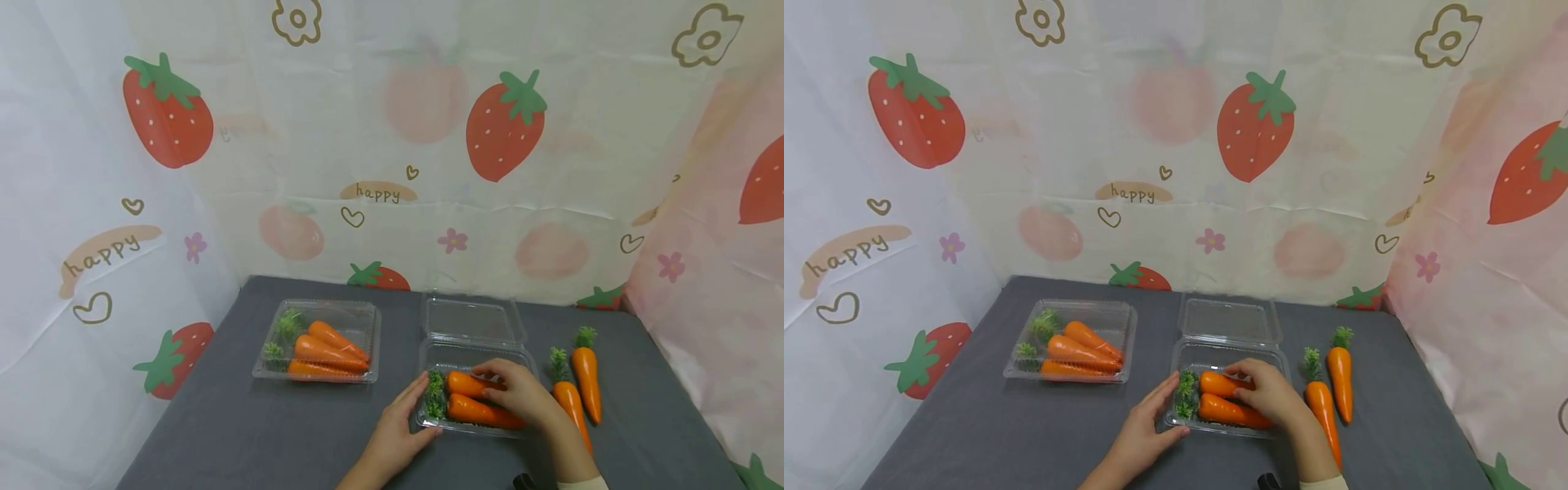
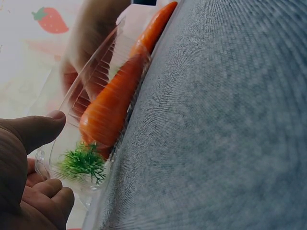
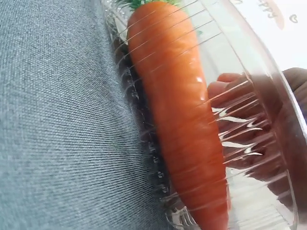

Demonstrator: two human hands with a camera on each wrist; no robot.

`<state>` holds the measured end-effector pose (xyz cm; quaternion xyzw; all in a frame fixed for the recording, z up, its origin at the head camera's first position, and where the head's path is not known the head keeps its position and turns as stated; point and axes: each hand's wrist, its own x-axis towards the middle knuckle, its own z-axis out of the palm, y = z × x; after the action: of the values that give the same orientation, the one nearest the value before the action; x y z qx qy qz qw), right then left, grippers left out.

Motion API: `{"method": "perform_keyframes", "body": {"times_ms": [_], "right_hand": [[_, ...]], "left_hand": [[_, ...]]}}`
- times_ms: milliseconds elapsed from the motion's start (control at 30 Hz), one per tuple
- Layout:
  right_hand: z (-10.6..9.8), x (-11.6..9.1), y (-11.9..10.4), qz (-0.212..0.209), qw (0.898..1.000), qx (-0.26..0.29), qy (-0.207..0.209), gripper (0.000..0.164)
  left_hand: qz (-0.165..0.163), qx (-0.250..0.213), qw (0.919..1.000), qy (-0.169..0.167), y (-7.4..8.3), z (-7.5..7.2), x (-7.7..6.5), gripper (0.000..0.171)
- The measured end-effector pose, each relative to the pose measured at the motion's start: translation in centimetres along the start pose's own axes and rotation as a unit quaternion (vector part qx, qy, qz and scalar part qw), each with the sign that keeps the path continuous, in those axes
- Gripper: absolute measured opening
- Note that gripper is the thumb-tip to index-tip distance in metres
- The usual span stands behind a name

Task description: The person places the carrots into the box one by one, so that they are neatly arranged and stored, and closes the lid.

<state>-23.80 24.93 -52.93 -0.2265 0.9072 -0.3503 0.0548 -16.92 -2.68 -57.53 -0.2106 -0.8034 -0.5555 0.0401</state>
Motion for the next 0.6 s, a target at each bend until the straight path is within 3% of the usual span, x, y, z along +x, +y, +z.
{"method": "perform_keyframes", "body": {"times_ms": [300, 600], "right_hand": [[-0.2, -1.0, 0.1, 0.008, 1.000, 0.005, 0.027, 0.035], [-0.6, -2.4, 0.1, -0.021, 0.991, -0.005, 0.133, 0.040]], "left_hand": [[-0.007, -0.022, 0.9997, 0.002, 0.1, 0.0, 0.0, 0.081], [-0.014, -0.016, 0.9998, -0.003, 0.0, 0.0, 0.0, 0.082]]}}
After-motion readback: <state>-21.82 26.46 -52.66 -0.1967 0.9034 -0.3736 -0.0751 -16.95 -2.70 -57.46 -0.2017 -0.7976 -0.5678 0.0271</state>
